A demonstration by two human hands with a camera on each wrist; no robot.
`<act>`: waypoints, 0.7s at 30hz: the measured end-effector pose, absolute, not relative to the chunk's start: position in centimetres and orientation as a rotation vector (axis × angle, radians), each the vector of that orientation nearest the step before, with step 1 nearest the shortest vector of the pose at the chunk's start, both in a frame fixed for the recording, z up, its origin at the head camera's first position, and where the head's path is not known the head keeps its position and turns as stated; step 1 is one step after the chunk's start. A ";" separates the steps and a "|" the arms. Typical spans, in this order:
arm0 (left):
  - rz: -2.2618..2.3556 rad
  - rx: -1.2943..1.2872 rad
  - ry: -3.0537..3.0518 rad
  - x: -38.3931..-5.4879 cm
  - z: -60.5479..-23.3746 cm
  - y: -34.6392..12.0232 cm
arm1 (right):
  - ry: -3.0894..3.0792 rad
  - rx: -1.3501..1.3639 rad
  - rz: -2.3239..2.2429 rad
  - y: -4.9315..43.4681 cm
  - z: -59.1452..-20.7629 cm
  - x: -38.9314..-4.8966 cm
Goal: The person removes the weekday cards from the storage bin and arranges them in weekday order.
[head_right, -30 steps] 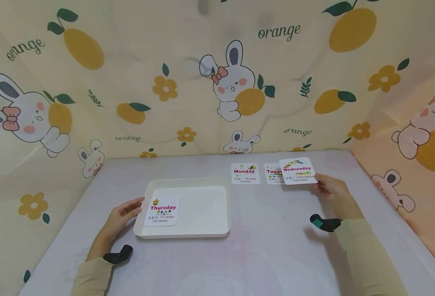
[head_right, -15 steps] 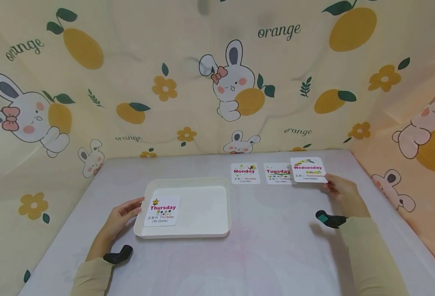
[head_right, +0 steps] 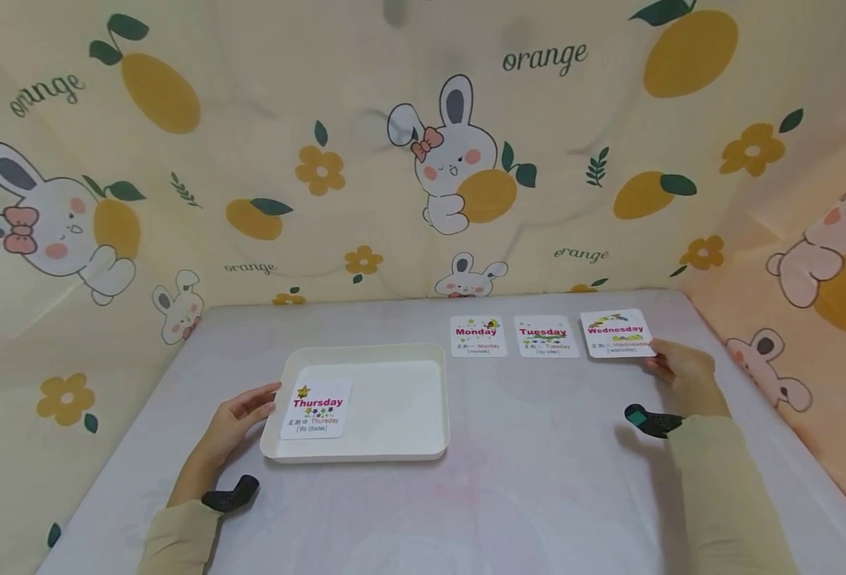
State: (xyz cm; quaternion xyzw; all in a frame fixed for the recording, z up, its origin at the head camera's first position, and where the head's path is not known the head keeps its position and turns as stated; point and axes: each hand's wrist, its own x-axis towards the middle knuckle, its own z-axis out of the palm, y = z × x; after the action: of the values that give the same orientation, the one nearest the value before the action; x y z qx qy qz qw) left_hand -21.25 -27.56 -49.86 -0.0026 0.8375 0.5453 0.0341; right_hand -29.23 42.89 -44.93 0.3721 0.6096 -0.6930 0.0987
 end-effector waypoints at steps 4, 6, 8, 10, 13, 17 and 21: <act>1.677 -0.015 2.569 -21.3 -49.9 -27.6 | 1.834 1.166 -1.977 43.3 -45.0 -29.4; 1.678 -0.020 2.560 -21.4 -49.9 -27.6 | 1.833 1.182 -1.971 43.5 -45.1 -29.4; 1.675 -0.009 2.563 -21.5 -49.9 -27.6 | 1.828 1.206 -1.973 43.6 -45.1 -29.4; 1.668 0.005 2.573 -21.5 -49.9 -27.7 | 1.838 1.210 -1.966 43.6 -45.0 -29.3; 1.660 0.031 2.588 -21.5 -49.9 -27.7 | 1.870 1.201 -1.940 43.5 -45.0 -29.2; 1.670 0.039 2.588 -21.5 -49.8 -27.6 | 1.937 1.167 -1.887 43.4 -45.1 -28.9; 1.736 0.086 2.555 -21.3 -49.5 -27.5 | 1.930 1.150 -1.918 43.5 -45.3 -28.8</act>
State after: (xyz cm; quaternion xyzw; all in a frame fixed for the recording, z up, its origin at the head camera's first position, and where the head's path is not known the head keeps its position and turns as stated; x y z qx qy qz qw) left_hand -21.30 -27.54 -49.49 0.0278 0.8266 0.5615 0.0259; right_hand -28.84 43.46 -45.32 0.3877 0.6505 -0.6464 0.0938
